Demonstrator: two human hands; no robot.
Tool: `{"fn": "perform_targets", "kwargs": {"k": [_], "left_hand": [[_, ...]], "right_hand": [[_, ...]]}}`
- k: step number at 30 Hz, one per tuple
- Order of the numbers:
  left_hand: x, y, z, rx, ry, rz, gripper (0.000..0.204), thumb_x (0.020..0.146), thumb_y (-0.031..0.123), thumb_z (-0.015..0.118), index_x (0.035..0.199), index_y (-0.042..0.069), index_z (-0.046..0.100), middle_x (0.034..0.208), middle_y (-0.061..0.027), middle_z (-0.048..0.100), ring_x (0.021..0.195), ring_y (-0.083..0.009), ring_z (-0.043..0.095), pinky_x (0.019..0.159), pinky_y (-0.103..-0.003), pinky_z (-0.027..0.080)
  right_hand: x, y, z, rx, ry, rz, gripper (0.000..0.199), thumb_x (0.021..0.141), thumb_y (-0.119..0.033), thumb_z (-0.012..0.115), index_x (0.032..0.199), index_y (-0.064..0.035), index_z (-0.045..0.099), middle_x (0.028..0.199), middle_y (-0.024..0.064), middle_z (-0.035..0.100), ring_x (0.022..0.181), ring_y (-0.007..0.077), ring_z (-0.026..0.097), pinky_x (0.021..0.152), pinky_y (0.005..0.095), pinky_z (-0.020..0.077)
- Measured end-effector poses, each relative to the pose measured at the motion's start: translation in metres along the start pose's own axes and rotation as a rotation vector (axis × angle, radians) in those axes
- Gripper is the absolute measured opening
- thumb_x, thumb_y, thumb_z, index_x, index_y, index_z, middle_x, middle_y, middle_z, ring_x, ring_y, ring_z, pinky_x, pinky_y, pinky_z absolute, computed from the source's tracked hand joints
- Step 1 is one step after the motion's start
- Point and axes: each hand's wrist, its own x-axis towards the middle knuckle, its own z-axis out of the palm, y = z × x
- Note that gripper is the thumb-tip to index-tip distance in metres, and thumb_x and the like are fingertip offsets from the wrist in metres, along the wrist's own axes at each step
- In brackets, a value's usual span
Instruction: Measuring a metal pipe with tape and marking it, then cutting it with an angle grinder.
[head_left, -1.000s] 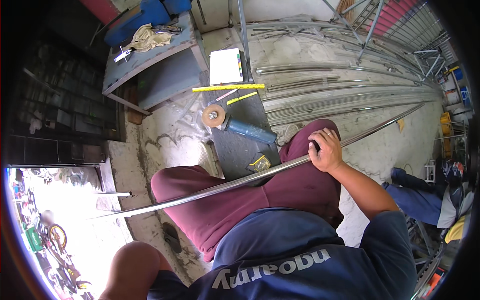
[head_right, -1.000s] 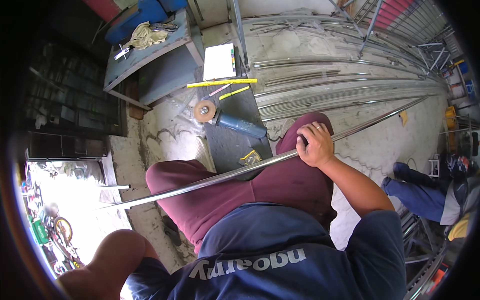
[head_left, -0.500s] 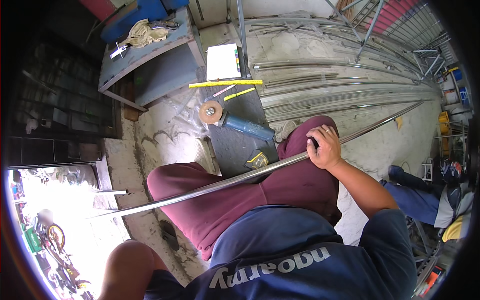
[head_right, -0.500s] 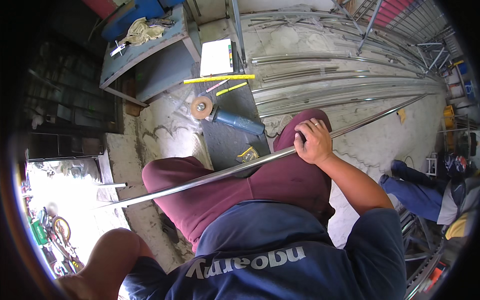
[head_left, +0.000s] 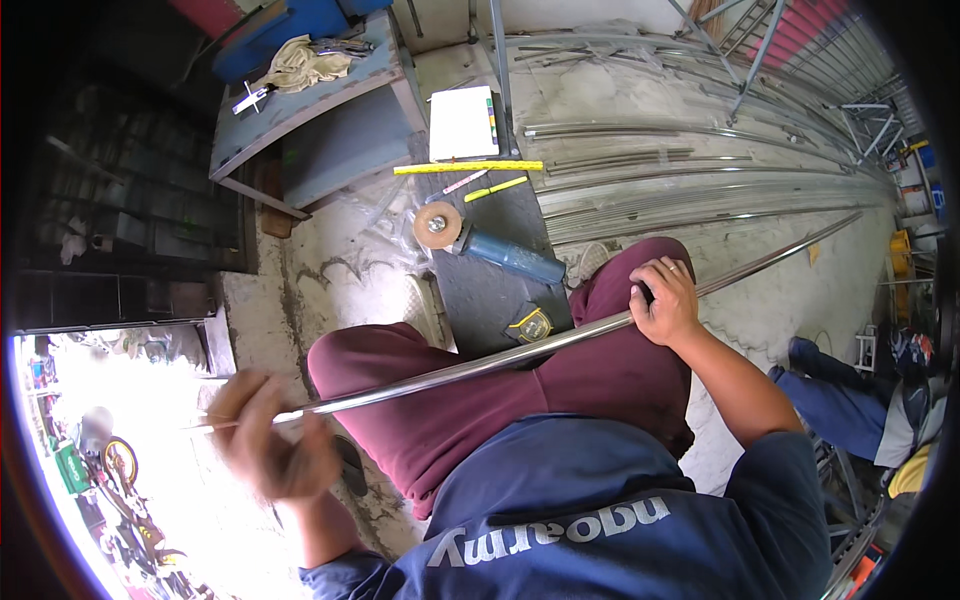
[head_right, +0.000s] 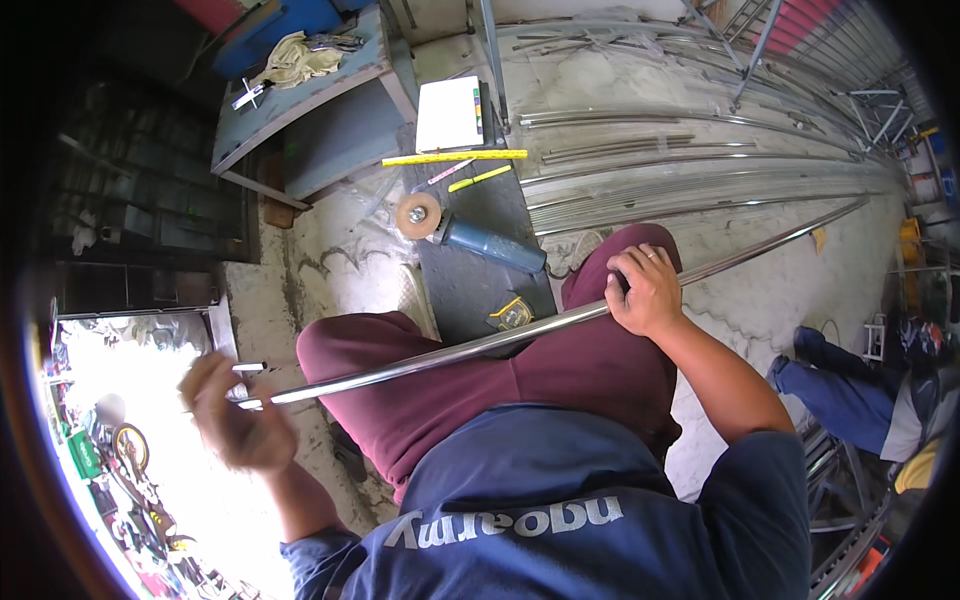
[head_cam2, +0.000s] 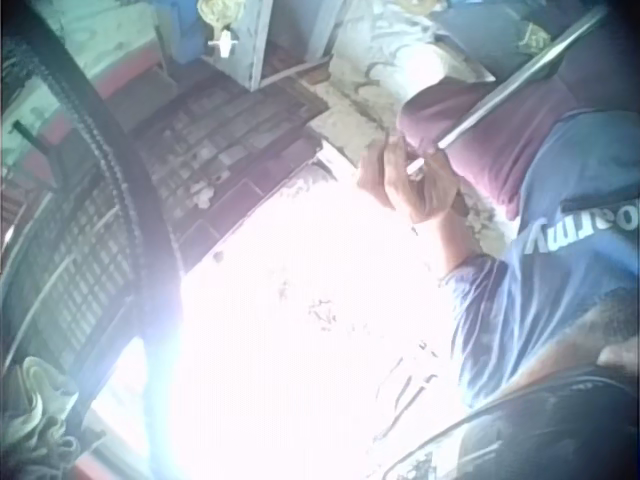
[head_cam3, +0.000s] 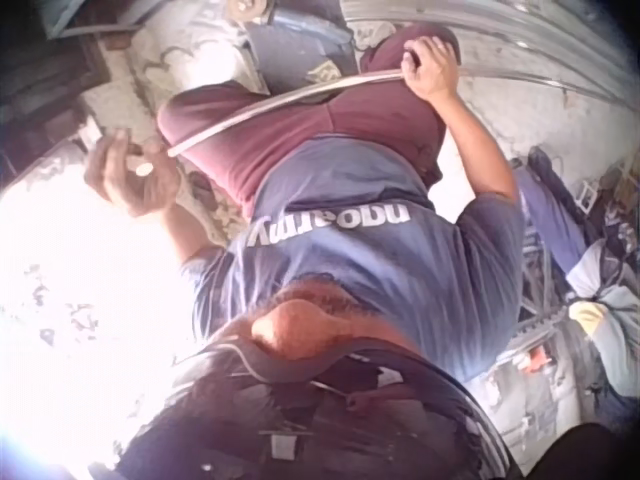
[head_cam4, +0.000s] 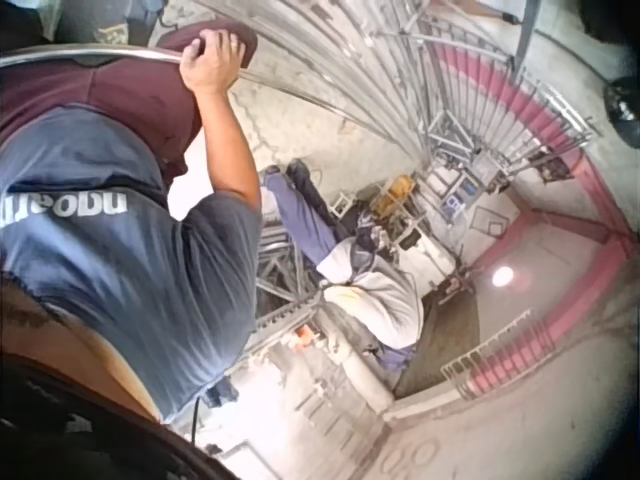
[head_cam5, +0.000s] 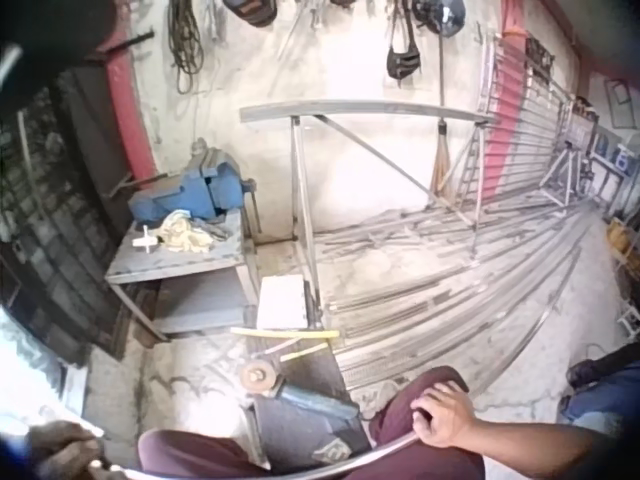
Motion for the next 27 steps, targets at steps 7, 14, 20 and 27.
{"fn": "perform_targets", "kwargs": {"k": [7, 14, 20, 27], "left_hand": [[-0.126, -0.042, 0.053, 0.102, -0.321, -0.447, 0.035, 0.092, 0.014, 0.073, 0.126, 0.006, 0.069, 0.123, -0.0160, 0.064, 0.115, -0.0371, 0.059, 0.103, -0.049, 0.044], [-0.131, -0.042, 0.072, 0.212, -0.385, -0.461, 0.044, 0.086, 0.016, 0.066, 0.129, 0.007, 0.067, 0.131, -0.0138, 0.063, 0.119, -0.0373, 0.057, 0.105, -0.048, 0.043], [-0.128, -0.048, 0.071, 0.178, -0.348, -0.433, 0.048, 0.075, 0.011, 0.062, 0.122, 0.005, 0.068, 0.125, -0.0168, 0.064, 0.111, -0.0385, 0.060, 0.101, -0.047, 0.046], [-0.126, -0.056, 0.071, 0.153, -0.319, -0.428, 0.044, 0.075, 0.011, 0.061, 0.117, 0.004, 0.070, 0.119, -0.0171, 0.067, 0.102, -0.0383, 0.062, 0.095, -0.046, 0.048]], "right_hand": [[0.119, -0.042, -0.002, 0.065, -0.460, 0.229, 0.015, 0.088, -0.016, 0.070, 0.098, -0.0047, 0.072, 0.090, 0.0212, 0.075, 0.089, 0.0406, 0.073, 0.081, 0.0513, 0.0577], [0.252, -0.056, 0.140, -0.002, -0.511, -0.034, 0.018, 0.088, -0.015, 0.066, 0.093, -0.0015, 0.076, 0.096, 0.0226, 0.076, 0.094, 0.0421, 0.074, 0.082, 0.0515, 0.0596], [0.297, -0.073, 0.209, -0.236, -0.455, -0.107, 0.022, 0.097, -0.012, 0.058, 0.100, -0.0043, 0.078, 0.101, 0.0185, 0.079, 0.102, 0.0348, 0.077, 0.087, 0.0493, 0.0624], [0.300, -0.068, 0.235, -0.322, -0.576, -0.185, 0.019, 0.094, -0.014, 0.066, 0.103, -0.0078, 0.082, 0.111, 0.0135, 0.080, 0.106, 0.0303, 0.078, 0.089, 0.0456, 0.0627]]}}
